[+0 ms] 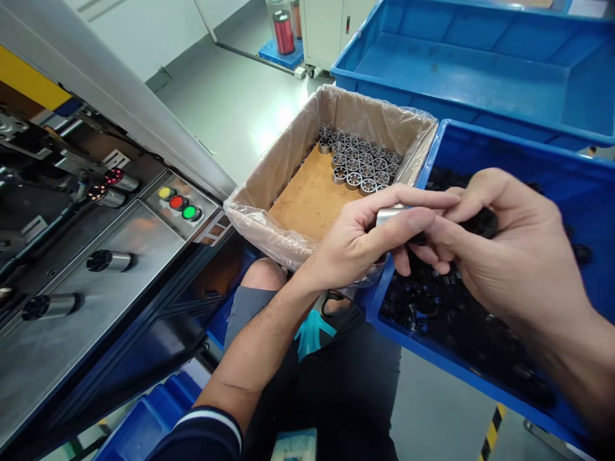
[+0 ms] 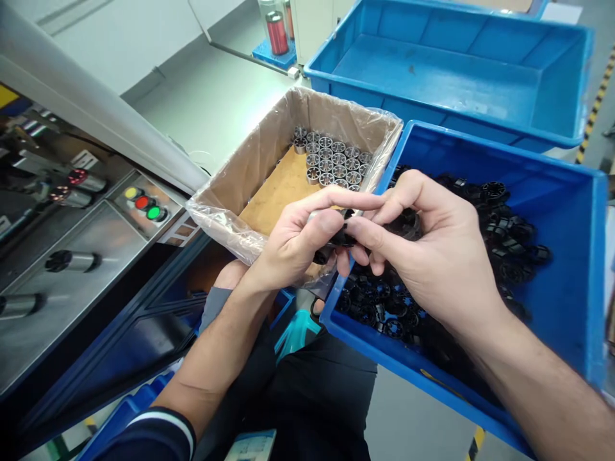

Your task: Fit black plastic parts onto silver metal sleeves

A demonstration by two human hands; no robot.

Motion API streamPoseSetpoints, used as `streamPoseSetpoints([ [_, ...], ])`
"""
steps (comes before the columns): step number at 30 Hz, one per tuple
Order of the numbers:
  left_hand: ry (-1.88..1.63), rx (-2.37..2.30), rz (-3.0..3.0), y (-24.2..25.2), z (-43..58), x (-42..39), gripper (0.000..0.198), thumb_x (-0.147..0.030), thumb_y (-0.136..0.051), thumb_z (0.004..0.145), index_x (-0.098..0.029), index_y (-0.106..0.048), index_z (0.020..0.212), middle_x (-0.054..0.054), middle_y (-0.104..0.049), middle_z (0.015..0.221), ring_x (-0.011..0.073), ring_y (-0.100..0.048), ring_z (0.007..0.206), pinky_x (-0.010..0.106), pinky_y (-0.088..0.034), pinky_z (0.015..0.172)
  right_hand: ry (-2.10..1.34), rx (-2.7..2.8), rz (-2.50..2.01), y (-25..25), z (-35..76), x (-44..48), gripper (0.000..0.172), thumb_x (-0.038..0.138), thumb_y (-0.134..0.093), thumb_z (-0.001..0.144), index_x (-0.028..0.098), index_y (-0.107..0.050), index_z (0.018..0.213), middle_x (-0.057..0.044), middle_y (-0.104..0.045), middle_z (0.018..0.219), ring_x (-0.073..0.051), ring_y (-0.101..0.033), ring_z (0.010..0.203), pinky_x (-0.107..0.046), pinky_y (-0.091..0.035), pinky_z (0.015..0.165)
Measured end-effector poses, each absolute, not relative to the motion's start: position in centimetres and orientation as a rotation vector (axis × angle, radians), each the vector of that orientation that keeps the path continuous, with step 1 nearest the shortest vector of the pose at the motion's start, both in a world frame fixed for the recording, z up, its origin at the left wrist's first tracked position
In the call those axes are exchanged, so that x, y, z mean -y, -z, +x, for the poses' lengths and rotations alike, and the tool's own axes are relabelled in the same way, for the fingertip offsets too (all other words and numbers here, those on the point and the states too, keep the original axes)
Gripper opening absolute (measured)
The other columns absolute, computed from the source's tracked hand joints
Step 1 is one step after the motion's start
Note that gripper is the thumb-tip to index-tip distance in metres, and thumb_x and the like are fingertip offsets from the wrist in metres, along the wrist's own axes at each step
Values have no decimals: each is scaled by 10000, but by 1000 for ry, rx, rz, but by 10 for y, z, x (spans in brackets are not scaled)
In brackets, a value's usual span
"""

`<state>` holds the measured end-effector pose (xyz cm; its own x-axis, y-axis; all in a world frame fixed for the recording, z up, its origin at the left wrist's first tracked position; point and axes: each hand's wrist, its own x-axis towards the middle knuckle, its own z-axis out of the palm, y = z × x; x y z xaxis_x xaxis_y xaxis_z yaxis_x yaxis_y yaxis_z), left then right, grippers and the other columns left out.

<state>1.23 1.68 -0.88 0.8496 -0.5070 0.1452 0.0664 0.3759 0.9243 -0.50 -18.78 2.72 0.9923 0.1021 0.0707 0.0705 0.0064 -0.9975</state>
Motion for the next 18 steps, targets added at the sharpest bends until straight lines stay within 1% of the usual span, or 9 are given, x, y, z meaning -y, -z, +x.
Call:
streamPoseSetpoints([
  [2,286,435,1138,15,13,-16,682,-901,-808,1124,-248,-847,1320,39,-911,1089,214,-903,830,276,-655,611,-158,70,-1445,-30,0,191,537,575,-1149,943,263,-719,865,51,-648,694,-110,-576,534,-235,-492,462],
  [4,190,399,1104,22,17,-14,743,-969,-801,1083,-237,-746,1200,64,-926,1203,182,-877,801,246,-561,561,-226,-52,-1364,-33,8,195,581,651,-1138,925,227,-746,862,31,-645,762,-76,-516,561,-186,-395,435],
  [5,161,368,1086,25,19,-13,759,-988,-795,1073,-241,-678,1146,70,-928,1220,168,-867,783,236,-515,540,-249,-114,-1344,-35,12,197,554,613,-1124,941,209,-753,862,17,-647,807,-71,-512,592,-173,-383,443],
  [7,145,291,1076,29,22,-11,752,-993,-752,1098,-260,-588,1112,48,-921,1144,143,-824,706,234,-468,516,-303,-207,-1326,-35,18,199,385,420,-1077,931,184,-778,876,-9,-656,887,-78,-535,654,-175,-422,478],
  [9,152,273,1077,30,23,-11,726,-996,-668,1143,-271,-624,1147,9,-882,988,122,-738,588,249,-456,502,-358,-256,-1302,-34,21,199,232,276,-1007,840,180,-821,941,-30,-676,955,-97,-561,687,-199,-464,507],
  [12,170,362,1083,28,21,-15,684,-943,-659,1189,-261,-716,1179,12,-870,970,99,-694,575,256,-467,540,-396,-294,-1286,-30,19,197,222,267,-933,789,212,-794,953,-23,-651,902,-107,-518,635,-222,-445,492],
  [15,198,403,1079,27,18,-18,753,-1001,-678,1142,-249,-707,1143,28,-862,958,100,-679,574,259,-473,544,-422,-254,-1340,-30,13,195,210,289,-927,897,212,-732,894,-4,-613,811,-89,-471,593,-203,-412,494],
  [16,206,409,1055,27,18,-17,803,-1055,-640,1118,-255,-696,1151,23,-842,917,107,-663,553,262,-465,524,-424,-216,-1363,-30,12,196,208,291,-942,940,210,-752,918,4,-612,789,-86,-481,591,-195,-418,507],
  [18,192,390,1002,28,17,-15,886,-1130,-468,1114,-267,-662,1148,9,-789,825,113,-618,505,260,-434,486,-417,-112,-1389,-31,9,197,196,326,-975,1006,221,-810,993,14,-626,754,-89,-516,581,-187,-427,515],
])
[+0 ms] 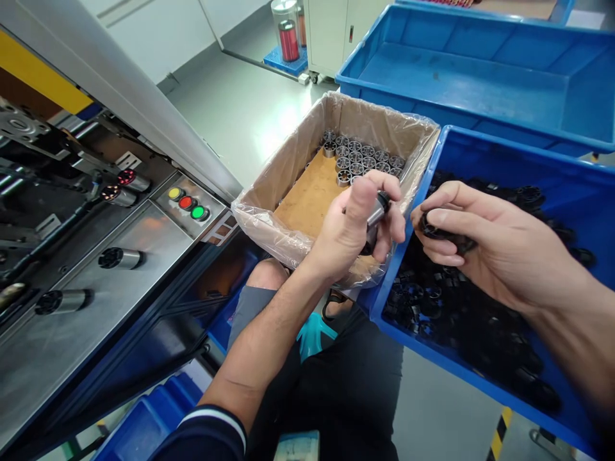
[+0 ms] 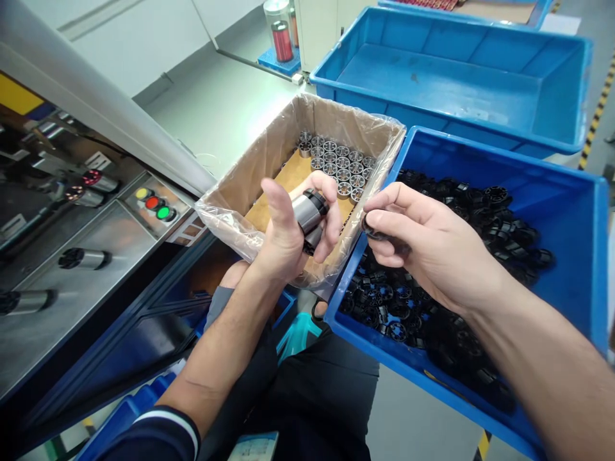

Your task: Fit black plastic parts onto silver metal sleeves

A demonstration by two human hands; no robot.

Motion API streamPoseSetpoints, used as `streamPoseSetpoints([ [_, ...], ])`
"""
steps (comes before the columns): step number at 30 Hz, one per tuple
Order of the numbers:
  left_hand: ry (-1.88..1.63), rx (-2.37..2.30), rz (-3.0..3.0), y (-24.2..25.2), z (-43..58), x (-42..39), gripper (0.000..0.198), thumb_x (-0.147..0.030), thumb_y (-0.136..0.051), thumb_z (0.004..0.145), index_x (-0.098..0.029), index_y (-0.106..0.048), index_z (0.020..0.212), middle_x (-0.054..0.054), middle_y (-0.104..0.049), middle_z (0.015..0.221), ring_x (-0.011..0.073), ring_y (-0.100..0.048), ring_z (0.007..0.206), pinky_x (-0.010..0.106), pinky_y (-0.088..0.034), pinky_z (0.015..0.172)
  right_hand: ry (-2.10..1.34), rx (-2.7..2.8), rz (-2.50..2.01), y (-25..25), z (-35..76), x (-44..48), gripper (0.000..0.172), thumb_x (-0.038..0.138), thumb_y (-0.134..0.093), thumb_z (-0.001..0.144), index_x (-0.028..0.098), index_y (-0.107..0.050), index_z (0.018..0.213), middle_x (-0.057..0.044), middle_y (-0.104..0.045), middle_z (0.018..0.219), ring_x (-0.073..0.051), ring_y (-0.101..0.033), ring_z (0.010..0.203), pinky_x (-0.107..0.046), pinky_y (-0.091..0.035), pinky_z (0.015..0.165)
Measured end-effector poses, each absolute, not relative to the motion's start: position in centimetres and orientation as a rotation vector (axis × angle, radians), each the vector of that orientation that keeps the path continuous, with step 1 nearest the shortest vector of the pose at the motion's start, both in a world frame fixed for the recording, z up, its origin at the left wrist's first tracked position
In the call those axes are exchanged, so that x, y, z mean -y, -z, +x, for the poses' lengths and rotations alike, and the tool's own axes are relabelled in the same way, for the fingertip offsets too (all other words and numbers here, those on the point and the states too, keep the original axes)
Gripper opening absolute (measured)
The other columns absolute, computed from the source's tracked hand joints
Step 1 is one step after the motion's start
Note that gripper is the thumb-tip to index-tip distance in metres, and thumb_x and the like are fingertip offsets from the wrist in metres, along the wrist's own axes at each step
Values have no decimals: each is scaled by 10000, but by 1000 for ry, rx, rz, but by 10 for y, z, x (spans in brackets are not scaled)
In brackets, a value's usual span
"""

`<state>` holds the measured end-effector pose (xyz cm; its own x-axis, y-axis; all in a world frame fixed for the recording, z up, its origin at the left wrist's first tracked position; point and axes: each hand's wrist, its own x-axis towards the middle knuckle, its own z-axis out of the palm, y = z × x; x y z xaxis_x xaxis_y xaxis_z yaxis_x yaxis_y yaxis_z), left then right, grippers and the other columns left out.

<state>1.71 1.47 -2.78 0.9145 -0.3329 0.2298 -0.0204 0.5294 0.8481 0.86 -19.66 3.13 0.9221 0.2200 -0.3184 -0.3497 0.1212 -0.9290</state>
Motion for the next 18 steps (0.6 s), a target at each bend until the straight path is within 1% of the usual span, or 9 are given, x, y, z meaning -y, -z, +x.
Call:
streamPoseSetpoints([
  [2,167,353,1002,27,16,-12,946,-1137,-260,1135,-267,-633,1120,17,-770,793,112,-603,495,252,-426,487,-399,-4,-1380,-32,7,197,185,362,-994,1039,243,-853,1058,7,-689,780,-97,-570,573,-185,-428,500],
  [4,168,332,1061,23,16,-11,999,-1148,-180,1117,-262,-642,1122,44,-793,829,122,-635,528,261,-455,514,-373,73,-1374,-32,5,198,199,368,-1032,1032,279,-877,1120,-1,-774,855,-93,-598,556,-178,-424,474],
  [6,209,325,1120,18,16,-12,1055,-1196,-249,1066,-264,-712,1238,40,-766,827,135,-636,550,284,-486,540,-317,96,-1400,-32,5,199,283,350,-1106,969,303,-874,1124,-3,-832,901,-90,-626,553,-172,-465,471],
  [9,259,271,1127,12,21,-16,1069,-1207,-443,1031,-298,-753,1501,-24,-613,779,122,-570,545,288,-490,562,-186,98,-1528,-32,3,200,317,351,-1159,901,286,-867,1007,-23,-880,953,-103,-686,577,-185,-562,492],
  [10,283,250,1099,11,23,-17,1022,-1173,-497,1058,-309,-748,1543,-28,-600,805,118,-577,557,284,-497,574,-136,118,-1581,-32,2,200,289,351,-1152,906,288,-886,999,-21,-879,959,-109,-706,590,-192,-586,502],
  [12,345,218,1032,10,26,-19,828,-1019,-618,1154,-315,-740,1573,-13,-661,905,117,-639,611,275,-530,619,-15,185,-1693,-33,-1,199,215,324,-1120,930,313,-949,1060,-3,-862,964,-106,-721,596,-207,-613,517],
  [15,375,218,1015,11,24,-17,557,-746,-799,1208,-275,-777,1505,3,-733,991,97,-671,651,251,-520,633,233,283,-1859,-37,-8,193,213,261,-1061,966,340,-991,1151,13,-865,1060,-97,-771,651,-243,-645,576],
  [16,359,234,1035,11,23,-16,516,-719,-830,1201,-257,-793,1428,-2,-724,961,86,-649,638,242,-494,614,300,304,-1911,-38,-11,191,211,258,-1039,991,346,-995,1178,15,-874,1114,-99,-794,685,-262,-648,594],
  [18,322,257,1072,11,17,-11,559,-786,-817,1190,-231,-757,1222,-18,-663,852,75,-588,603,230,-440,578,395,324,-1987,-39,-16,186,195,280,-1005,1050,362,-993,1226,21,-884,1166,-117,-839,765,-305,-650,634],
])
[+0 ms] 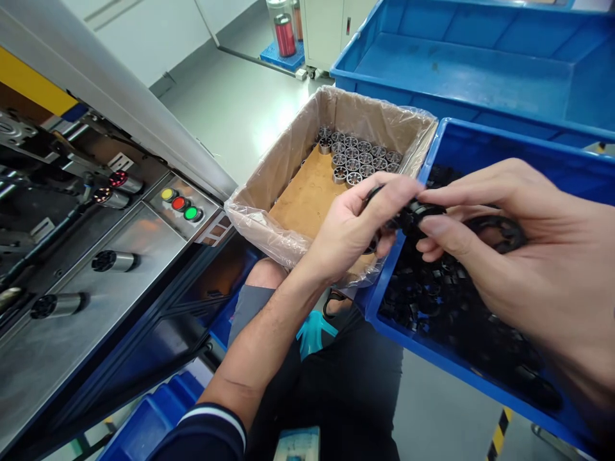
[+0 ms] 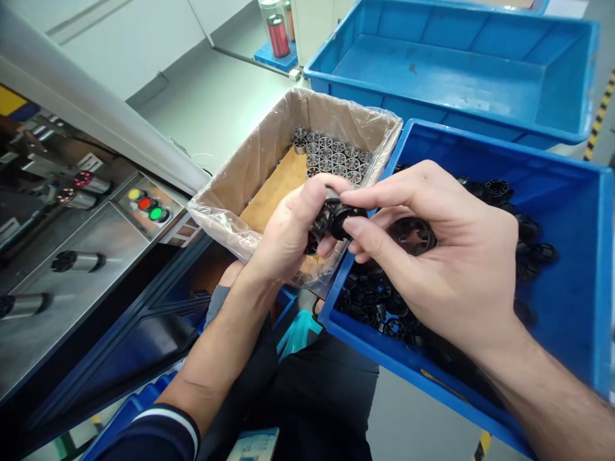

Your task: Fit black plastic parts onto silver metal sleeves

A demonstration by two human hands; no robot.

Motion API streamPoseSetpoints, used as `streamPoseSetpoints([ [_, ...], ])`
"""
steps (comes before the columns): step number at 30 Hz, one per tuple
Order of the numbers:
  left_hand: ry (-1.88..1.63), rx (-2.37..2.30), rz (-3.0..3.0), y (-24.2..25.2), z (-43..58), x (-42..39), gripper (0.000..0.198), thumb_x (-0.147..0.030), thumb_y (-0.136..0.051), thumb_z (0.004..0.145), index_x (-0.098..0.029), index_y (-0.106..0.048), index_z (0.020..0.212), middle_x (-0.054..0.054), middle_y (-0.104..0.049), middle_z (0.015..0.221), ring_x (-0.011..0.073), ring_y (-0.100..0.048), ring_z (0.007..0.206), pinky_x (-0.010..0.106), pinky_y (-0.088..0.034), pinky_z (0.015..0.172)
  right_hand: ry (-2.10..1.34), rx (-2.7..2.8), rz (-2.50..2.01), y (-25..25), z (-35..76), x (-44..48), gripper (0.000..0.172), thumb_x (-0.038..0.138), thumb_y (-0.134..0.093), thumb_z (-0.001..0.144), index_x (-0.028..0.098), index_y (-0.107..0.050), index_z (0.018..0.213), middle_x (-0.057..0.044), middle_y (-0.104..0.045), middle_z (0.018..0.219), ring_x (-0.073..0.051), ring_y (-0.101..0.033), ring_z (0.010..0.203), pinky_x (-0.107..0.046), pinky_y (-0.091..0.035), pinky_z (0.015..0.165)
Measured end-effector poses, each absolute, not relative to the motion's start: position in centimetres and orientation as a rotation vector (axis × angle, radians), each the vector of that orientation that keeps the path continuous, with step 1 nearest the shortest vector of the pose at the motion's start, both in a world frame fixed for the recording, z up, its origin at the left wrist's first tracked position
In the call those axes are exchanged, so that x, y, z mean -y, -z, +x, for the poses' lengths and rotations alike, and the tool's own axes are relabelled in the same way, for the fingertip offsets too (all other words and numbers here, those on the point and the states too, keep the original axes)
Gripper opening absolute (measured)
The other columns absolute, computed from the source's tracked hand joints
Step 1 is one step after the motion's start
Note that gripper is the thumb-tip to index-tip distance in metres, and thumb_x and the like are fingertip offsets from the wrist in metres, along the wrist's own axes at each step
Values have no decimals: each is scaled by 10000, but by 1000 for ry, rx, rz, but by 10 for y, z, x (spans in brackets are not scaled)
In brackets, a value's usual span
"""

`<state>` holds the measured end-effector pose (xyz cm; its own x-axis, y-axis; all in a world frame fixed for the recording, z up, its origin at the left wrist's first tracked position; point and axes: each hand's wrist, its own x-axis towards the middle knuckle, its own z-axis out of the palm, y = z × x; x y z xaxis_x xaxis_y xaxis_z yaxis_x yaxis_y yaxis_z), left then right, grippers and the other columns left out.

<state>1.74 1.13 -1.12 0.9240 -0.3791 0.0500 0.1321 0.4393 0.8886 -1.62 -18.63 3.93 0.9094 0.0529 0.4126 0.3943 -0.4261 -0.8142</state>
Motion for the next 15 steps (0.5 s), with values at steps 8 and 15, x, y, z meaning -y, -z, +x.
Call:
streamPoseSetpoints([
  [8,293,209,1233,3,11,-3,735,-965,-584,1218,-238,-579,1108,-39,-586,804,73,-630,587,193,-506,583,357,323,-1979,-31,-18,184,193,260,-947,1113,408,-978,1233,52,-938,1188,-203,-882,839,-405,-771,765],
  [15,243,219,1274,11,14,-5,726,-973,-646,1183,-250,-595,1143,-11,-579,876,92,-625,631,251,-598,589,320,399,-1976,-34,-17,189,524,198,-1101,934,482,-994,1361,43,-925,1316,-207,-849,926,-446,-817,866],
])
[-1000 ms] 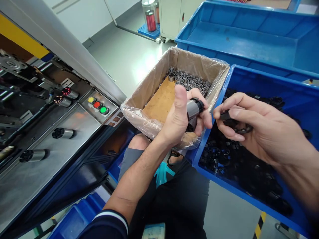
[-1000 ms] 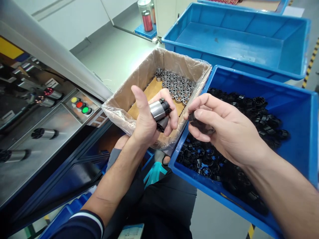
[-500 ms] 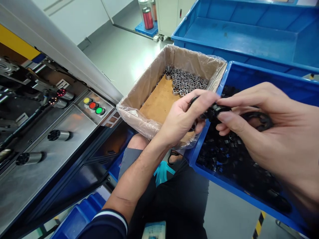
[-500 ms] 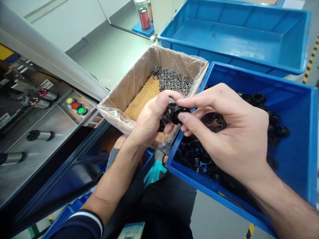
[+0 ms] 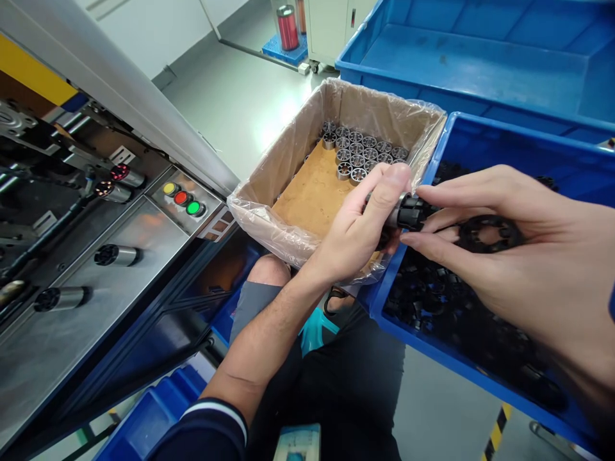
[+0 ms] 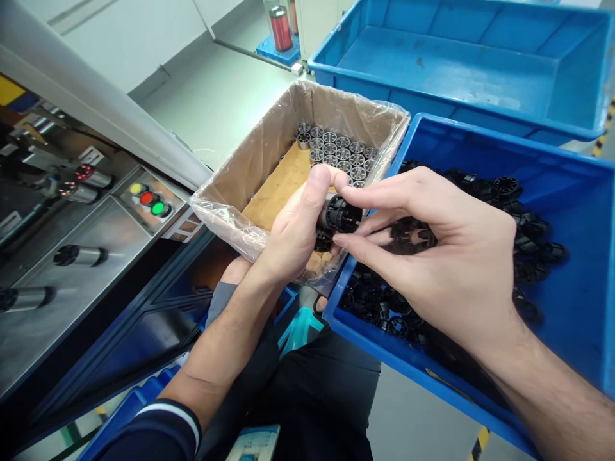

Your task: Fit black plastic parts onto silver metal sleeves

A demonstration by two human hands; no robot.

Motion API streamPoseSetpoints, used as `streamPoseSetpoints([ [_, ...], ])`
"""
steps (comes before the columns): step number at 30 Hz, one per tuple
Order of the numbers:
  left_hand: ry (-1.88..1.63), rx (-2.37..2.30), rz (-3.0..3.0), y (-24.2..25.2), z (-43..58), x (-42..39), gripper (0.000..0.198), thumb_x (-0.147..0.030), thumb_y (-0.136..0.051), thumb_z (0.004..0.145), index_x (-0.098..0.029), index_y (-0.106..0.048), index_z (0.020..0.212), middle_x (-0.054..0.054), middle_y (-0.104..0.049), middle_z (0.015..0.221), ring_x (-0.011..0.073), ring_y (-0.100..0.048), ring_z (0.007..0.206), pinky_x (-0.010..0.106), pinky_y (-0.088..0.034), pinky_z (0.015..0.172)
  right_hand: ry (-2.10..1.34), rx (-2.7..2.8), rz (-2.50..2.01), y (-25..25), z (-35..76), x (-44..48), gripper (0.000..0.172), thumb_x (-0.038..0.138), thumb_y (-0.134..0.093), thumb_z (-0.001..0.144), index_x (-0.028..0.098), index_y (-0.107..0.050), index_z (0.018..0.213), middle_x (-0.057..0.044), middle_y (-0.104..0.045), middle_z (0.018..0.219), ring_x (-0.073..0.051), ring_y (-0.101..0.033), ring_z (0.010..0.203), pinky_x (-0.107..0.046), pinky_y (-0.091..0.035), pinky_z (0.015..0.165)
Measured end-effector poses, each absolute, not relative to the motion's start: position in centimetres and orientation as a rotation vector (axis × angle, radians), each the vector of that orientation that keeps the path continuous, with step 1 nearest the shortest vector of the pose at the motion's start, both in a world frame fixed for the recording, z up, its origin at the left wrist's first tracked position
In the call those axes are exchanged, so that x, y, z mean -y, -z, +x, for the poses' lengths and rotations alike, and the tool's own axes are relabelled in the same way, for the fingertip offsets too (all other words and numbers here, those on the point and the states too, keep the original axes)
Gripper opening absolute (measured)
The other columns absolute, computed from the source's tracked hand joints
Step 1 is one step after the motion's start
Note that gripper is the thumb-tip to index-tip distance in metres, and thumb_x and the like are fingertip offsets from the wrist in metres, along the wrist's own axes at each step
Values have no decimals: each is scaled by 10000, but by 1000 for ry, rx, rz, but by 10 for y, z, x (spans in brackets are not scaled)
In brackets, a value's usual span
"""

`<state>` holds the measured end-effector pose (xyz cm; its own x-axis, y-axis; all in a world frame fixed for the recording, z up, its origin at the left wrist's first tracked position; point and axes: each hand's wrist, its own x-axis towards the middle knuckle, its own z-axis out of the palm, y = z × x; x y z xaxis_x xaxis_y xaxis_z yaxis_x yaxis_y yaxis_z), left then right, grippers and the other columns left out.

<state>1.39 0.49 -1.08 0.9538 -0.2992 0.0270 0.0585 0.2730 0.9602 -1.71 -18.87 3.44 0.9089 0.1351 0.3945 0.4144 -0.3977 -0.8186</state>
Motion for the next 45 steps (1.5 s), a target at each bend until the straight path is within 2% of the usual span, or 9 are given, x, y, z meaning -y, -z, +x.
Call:
streamPoseSetpoints([
  [6,242,301,1251,15,12,-10,689,-941,-654,1197,-254,-617,1157,4,-569,926,114,-599,693,278,-538,591,380,497,-2042,-36,-18,194,478,226,-1098,942,443,-1017,1360,17,-924,1310,-188,-822,1044,-344,-759,828],
  [10,373,351,1221,9,10,-19,577,-760,-931,1119,-275,-676,1299,-20,-623,917,131,-599,739,292,-537,644,423,442,-2063,-34,-19,191,343,224,-1072,983,382,-1025,1284,-1,-901,1134,-176,-778,966,-363,-672,798],
  [14,403,400,1257,8,11,-22,658,-621,-1065,1025,-286,-741,1490,-17,-693,870,223,-782,911,323,-634,768,497,651,-2068,-29,-14,193,394,201,-1037,980,358,-1001,1340,-14,-956,1286,-222,-866,1136,-402,-680,947],
  [19,306,396,1390,7,10,-21,772,-557,-1125,959,-297,-761,1588,78,-868,1400,335,-858,1308,454,-727,1100,458,580,-2030,-22,-9,194,260,262,-1026,986,386,-996,1213,28,-948,1075,-220,-849,905,-419,-648,794],
  [23,230,446,1334,11,11,-22,515,-560,-1005,1084,-254,-817,1454,70,-860,1354,271,-835,1211,439,-710,1131,392,384,-1972,-18,-12,185,346,283,-1142,863,346,-985,1165,27,-965,1096,-215,-860,854,-378,-690,755],
  [27,384,397,1227,9,10,-23,483,-586,-918,1148,-250,-823,1482,11,-797,1020,165,-699,776,344,-611,710,391,484,-2049,-18,-15,183,342,310,-1086,949,357,-963,1265,2,-977,1317,-218,-870,886,-407,-730,803],
  [32,251,380,1371,3,6,-20,674,-542,-1068,1009,-254,-776,1543,56,-867,1232,239,-808,1045,383,-704,967,507,426,-2099,-16,-13,189,344,312,-1091,893,356,-983,1217,20,-953,1009,-227,-842,805,-395,-631,713],
  [39,410,393,1233,8,7,-21,615,-696,-845,1177,-226,-759,1564,-31,-727,832,152,-673,603,325,-566,578,601,634,-2145,-18,-12,190,404,237,-1026,1015,430,-992,1368,44,-958,1036,-177,-835,810,-365,-640,763],
  [45,201,450,1320,7,1,-18,407,-517,-807,1190,-220,-774,1467,30,-794,1139,159,-708,834,353,-636,811,628,728,-2074,-17,-10,192,582,173,-1027,953,505,-987,1429,38,-898,916,-198,-754,709,-382,-568,659],
])
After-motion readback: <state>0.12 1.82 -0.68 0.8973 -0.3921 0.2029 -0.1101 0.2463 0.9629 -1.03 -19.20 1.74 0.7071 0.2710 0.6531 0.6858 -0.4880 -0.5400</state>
